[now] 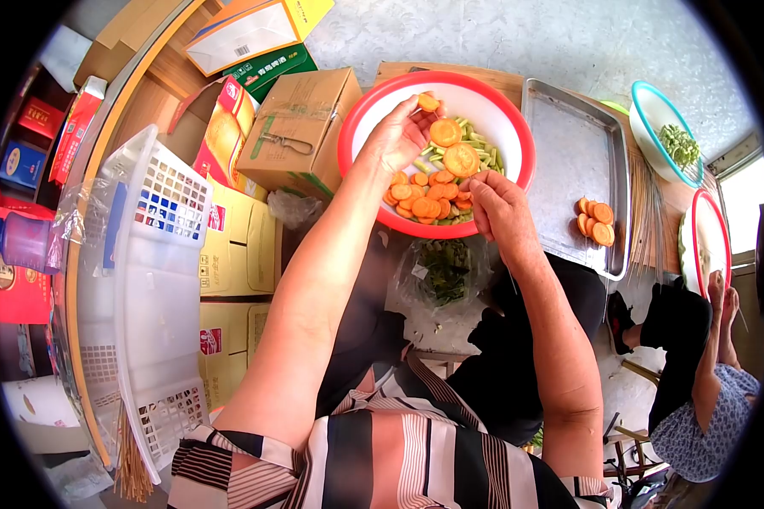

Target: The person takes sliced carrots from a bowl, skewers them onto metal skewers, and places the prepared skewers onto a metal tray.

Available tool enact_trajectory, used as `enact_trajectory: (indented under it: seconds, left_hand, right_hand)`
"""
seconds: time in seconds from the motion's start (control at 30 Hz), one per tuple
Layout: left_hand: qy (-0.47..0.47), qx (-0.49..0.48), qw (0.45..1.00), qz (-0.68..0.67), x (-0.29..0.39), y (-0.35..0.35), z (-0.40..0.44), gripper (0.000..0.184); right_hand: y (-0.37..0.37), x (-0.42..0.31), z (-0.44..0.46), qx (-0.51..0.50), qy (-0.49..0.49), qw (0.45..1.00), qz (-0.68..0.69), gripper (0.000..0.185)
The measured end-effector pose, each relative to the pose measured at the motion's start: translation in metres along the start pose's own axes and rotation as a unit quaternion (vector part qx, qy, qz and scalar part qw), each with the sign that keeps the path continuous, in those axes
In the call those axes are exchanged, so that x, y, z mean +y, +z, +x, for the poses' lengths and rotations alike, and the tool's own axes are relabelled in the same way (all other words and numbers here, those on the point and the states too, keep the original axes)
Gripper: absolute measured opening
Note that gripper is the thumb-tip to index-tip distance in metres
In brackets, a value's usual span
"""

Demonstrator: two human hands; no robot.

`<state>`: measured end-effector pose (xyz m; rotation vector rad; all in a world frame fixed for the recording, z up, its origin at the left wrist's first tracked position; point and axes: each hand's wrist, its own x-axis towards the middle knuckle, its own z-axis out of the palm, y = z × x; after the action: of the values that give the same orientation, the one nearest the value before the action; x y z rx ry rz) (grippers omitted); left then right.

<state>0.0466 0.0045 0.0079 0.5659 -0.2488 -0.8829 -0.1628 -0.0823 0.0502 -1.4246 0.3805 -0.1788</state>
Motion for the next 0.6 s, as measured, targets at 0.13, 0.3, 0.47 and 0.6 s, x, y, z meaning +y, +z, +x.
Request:
enact_trajectory:
  seconds: [0.13,0.3,0.47,0.6]
  left_hand:
    - [-0.009,0.001,1.000,0.009,-0.008,0.008,-0.004,0.029]
    - [-0.022,-0.007,0.999,0.043,-0.007,0.015,-0.008,0.032]
    - [0.012,0.020,0.993,0.112,-0.010,0.019,-0.014,0.031]
    - [0.031,0.072,0.985,0.153,-0.010,0.024,-0.017,0.027]
  right_hand:
    - [0.000,0.001,0.001,0.015,-0.001,1.000,0.004,0.018]
    - [0.000,0.005,0.002,0.019,-0.006,1.000,0.009,0.018]
    - [0.000,0.007,0.003,0.020,-0.005,1.000,0.012,0.017]
    - [0.001,0.011,0.005,0.015,-0.006,1.000,0.008,0.016]
